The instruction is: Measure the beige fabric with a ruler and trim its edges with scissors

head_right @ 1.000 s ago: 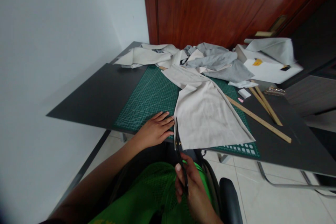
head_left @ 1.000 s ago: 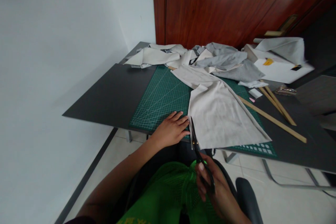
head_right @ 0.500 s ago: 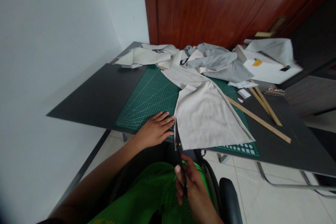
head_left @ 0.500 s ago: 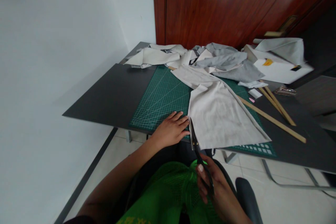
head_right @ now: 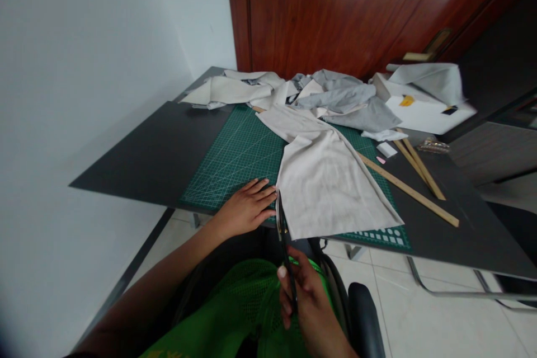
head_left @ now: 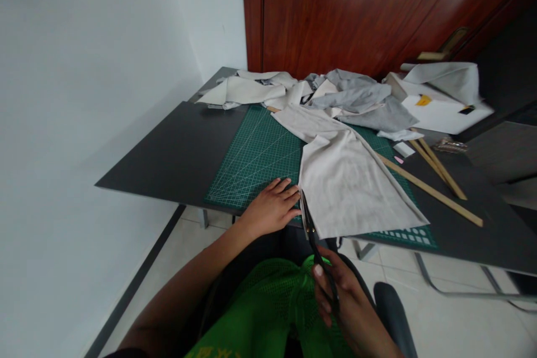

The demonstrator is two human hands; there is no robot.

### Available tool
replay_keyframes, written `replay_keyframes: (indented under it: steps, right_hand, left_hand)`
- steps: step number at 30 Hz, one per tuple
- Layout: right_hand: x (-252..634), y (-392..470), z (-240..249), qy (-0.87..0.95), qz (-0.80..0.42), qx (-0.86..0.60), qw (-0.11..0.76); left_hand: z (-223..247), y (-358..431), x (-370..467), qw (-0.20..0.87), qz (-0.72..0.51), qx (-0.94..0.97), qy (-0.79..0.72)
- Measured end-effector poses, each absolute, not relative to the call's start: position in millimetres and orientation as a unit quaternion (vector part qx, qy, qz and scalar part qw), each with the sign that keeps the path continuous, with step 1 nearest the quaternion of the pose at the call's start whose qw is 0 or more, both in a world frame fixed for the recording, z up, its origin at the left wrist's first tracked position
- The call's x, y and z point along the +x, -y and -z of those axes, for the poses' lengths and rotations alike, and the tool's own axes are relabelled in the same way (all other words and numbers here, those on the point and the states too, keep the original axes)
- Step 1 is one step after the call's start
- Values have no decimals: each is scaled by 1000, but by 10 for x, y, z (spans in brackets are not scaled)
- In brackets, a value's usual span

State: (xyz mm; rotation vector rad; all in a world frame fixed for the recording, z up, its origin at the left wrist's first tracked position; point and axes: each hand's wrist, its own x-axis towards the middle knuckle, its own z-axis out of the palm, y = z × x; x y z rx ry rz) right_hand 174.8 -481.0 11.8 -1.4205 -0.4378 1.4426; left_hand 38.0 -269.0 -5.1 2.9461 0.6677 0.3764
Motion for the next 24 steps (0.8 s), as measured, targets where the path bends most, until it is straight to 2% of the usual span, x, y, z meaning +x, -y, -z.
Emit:
replay_keyframes:
  steps: [10,17,24]
  right_hand:
    - [1846,4828,-57,161,-628,-559,517]
    - [1949,5035,-47,135,-617,-574,521]
    - [2149,5429,134,62,-629,-574,521]
  left_hand:
    - [31,2586,425,98,-105,965,-217]
    - [58,2638,390,76,-118,963,-232]
    - [41,2730,299,74,-119,976,-167]
